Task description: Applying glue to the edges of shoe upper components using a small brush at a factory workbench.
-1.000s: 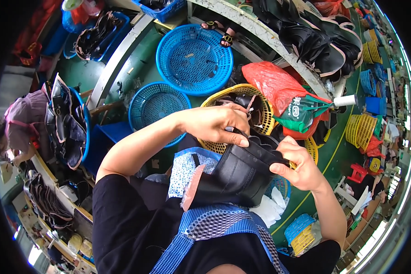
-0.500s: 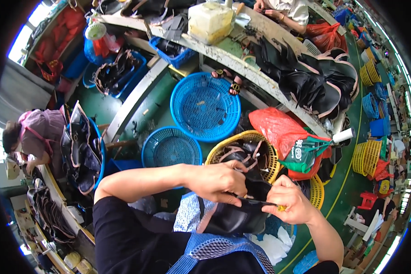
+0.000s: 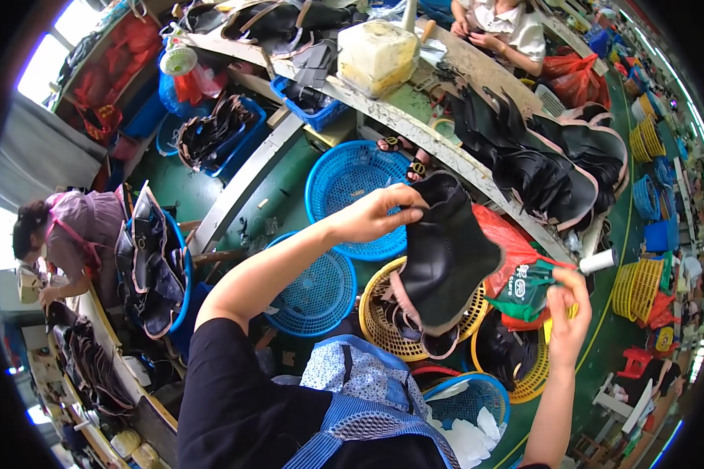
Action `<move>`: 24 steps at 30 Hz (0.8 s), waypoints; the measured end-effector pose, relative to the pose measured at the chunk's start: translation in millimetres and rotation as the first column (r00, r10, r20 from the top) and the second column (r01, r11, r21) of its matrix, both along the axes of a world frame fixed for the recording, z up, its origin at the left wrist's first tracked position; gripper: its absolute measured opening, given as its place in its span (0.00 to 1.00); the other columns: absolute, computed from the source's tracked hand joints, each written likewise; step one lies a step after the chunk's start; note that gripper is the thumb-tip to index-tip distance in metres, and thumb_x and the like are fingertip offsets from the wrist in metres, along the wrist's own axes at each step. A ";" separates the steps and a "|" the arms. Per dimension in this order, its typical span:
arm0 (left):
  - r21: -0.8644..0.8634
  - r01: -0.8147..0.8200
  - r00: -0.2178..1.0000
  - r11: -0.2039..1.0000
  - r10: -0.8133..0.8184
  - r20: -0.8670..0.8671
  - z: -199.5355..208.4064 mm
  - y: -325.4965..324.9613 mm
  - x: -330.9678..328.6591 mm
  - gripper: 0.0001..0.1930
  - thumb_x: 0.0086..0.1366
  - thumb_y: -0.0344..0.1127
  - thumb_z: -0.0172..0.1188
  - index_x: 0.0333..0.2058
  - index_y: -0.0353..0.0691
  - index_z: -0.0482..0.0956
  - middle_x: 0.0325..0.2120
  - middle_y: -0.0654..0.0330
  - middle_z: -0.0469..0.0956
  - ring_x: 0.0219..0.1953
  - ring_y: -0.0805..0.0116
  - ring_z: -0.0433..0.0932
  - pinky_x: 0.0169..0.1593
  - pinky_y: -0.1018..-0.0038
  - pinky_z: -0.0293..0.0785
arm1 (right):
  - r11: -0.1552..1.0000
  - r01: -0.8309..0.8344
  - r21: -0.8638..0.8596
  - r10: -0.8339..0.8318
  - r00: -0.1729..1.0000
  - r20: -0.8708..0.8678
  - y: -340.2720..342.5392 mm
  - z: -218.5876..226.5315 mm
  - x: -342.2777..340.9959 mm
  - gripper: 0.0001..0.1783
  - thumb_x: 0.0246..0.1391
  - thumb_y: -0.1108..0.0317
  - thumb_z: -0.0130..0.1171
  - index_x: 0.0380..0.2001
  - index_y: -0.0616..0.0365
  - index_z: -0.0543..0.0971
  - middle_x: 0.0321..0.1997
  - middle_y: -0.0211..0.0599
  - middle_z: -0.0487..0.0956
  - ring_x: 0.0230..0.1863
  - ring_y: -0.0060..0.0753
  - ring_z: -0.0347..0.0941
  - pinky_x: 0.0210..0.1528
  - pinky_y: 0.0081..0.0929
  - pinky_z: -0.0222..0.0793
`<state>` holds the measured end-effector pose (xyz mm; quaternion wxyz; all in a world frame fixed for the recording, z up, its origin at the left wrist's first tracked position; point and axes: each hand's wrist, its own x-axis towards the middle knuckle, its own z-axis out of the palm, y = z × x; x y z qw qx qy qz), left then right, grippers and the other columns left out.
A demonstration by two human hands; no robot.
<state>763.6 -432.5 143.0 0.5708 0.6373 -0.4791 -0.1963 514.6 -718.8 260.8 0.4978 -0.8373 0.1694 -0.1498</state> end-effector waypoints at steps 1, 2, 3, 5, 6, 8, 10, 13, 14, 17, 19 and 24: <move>0.054 -0.030 0.989 0.998 0.038 -0.145 -8.2 0.1 6.8 0.12 0.71 0.35 0.57 0.47 0.33 0.76 0.45 0.56 0.76 0.50 0.65 0.73 0.56 0.68 0.68 | 1.000 0.017 -0.010 -0.017 0.999 -0.040 -5.7 -7.3 -9.7 0.11 0.58 0.74 0.60 0.44 0.64 0.77 0.47 0.31 0.74 0.36 0.15 0.66 0.42 0.16 0.64; 0.110 -0.055 0.955 0.992 0.084 -0.283 -18.0 0.5 13.0 0.13 0.71 0.36 0.57 0.48 0.33 0.76 0.46 0.59 0.76 0.49 0.70 0.73 0.55 0.71 0.68 | 1.000 0.026 0.015 -0.025 0.996 -0.080 -7.3 -12.7 -19.4 0.09 0.58 0.74 0.60 0.42 0.64 0.77 0.46 0.31 0.74 0.34 0.16 0.67 0.38 0.16 0.64; 0.042 -0.059 0.890 0.997 0.071 -0.451 -34.4 0.9 19.6 0.14 0.72 0.38 0.56 0.49 0.34 0.76 0.46 0.67 0.76 0.47 0.80 0.71 0.54 0.77 0.68 | 0.998 0.046 0.048 -0.039 0.989 -0.142 -8.4 -17.2 -28.7 0.08 0.58 0.74 0.59 0.41 0.63 0.77 0.45 0.31 0.74 0.32 0.17 0.67 0.35 0.17 0.65; -0.120 -0.005 0.810 0.993 -0.066 -0.583 -40.5 -3.4 31.2 0.12 0.73 0.38 0.54 0.48 0.37 0.76 0.44 0.72 0.77 0.46 0.84 0.71 0.53 0.80 0.69 | 0.993 0.109 0.051 -0.097 0.977 -0.192 -13.1 -29.9 -50.9 0.05 0.58 0.74 0.59 0.38 0.63 0.78 0.43 0.31 0.74 0.29 0.16 0.67 0.32 0.16 0.64; -0.100 -0.057 0.803 0.993 -0.014 -0.596 -44.9 -4.7 36.1 0.10 0.74 0.37 0.54 0.46 0.39 0.77 0.41 0.72 0.78 0.45 0.84 0.71 0.54 0.80 0.69 | 0.984 0.171 0.058 -0.154 0.964 -0.215 -12.3 -35.9 -59.8 0.05 0.59 0.73 0.59 0.38 0.63 0.78 0.41 0.30 0.75 0.29 0.16 0.66 0.31 0.15 0.64; -0.087 -0.106 0.797 0.991 0.033 -0.602 -53.6 -5.5 46.7 0.10 0.74 0.37 0.54 0.45 0.39 0.77 0.41 0.72 0.78 0.45 0.84 0.71 0.55 0.79 0.69 | 0.960 0.274 0.051 -0.240 0.906 -0.350 -8.2 -39.4 -73.8 0.07 0.62 0.69 0.57 0.38 0.62 0.80 0.35 0.28 0.77 0.27 0.15 0.66 0.31 0.16 0.63; -0.074 -0.206 0.830 0.976 0.135 -0.541 -53.4 -12.9 56.7 0.08 0.73 0.37 0.54 0.43 0.40 0.77 0.36 0.76 0.75 0.39 0.87 0.69 0.45 0.83 0.68 | 0.955 0.285 0.077 -0.238 0.899 -0.367 -11.3 -57.0 -94.7 0.09 0.63 0.67 0.57 0.37 0.62 0.80 0.34 0.28 0.78 0.26 0.16 0.67 0.30 0.16 0.64; -0.040 -0.427 0.853 0.903 0.388 -0.351 -55.2 -30.3 80.9 0.09 0.73 0.37 0.56 0.44 0.39 0.78 0.32 0.77 0.72 0.34 0.88 0.65 0.36 0.84 0.64 | 0.941 0.322 0.102 -0.251 0.869 -0.426 -8.2 -71.9 -117.9 0.10 0.64 0.65 0.58 0.37 0.62 0.79 0.33 0.31 0.78 0.27 0.16 0.68 0.30 0.16 0.66; -0.098 -0.504 0.841 0.858 0.461 -0.284 -58.6 -42.4 93.8 0.10 0.72 0.37 0.57 0.45 0.36 0.78 0.31 0.74 0.72 0.33 0.85 0.66 0.36 0.82 0.65 | 0.941 0.324 0.095 -0.258 0.872 -0.416 -6.4 -75.9 -123.7 0.09 0.63 0.66 0.58 0.37 0.62 0.79 0.33 0.31 0.79 0.27 0.17 0.69 0.30 0.16 0.66; -0.202 -0.729 0.659 0.654 0.750 0.052 -41.0 -76.8 128.3 0.10 0.65 0.33 0.62 0.42 0.36 0.81 0.36 0.50 0.79 0.39 0.55 0.78 0.43 0.67 0.73 | 0.938 0.343 0.045 -0.289 0.848 -0.445 0.2 -83.8 -140.9 0.10 0.63 0.66 0.59 0.36 0.63 0.79 0.32 0.32 0.79 0.27 0.16 0.69 0.29 0.17 0.66; -0.370 -0.701 0.550 0.609 0.793 0.263 -29.2 -97.9 149.7 0.10 0.62 0.31 0.62 0.42 0.39 0.82 0.33 0.52 0.80 0.42 0.53 0.78 0.45 0.64 0.74 | 0.942 0.335 0.015 -0.295 0.849 -0.438 6.4 -92.9 -153.8 0.11 0.62 0.64 0.59 0.36 0.63 0.80 0.30 0.31 0.79 0.24 0.17 0.68 0.26 0.17 0.64; 0.142 -0.747 0.606 0.649 0.577 0.548 -83.8 -134.5 191.2 0.14 0.62 0.36 0.59 0.46 0.41 0.77 0.40 0.52 0.81 0.49 0.51 0.77 0.55 0.56 0.68 | 0.966 0.257 -0.001 -0.224 0.839 -0.496 18.1 -118.7 -192.3 0.13 0.64 0.64 0.59 0.43 0.66 0.78 0.38 0.34 0.79 0.42 0.23 0.73 0.46 0.23 0.70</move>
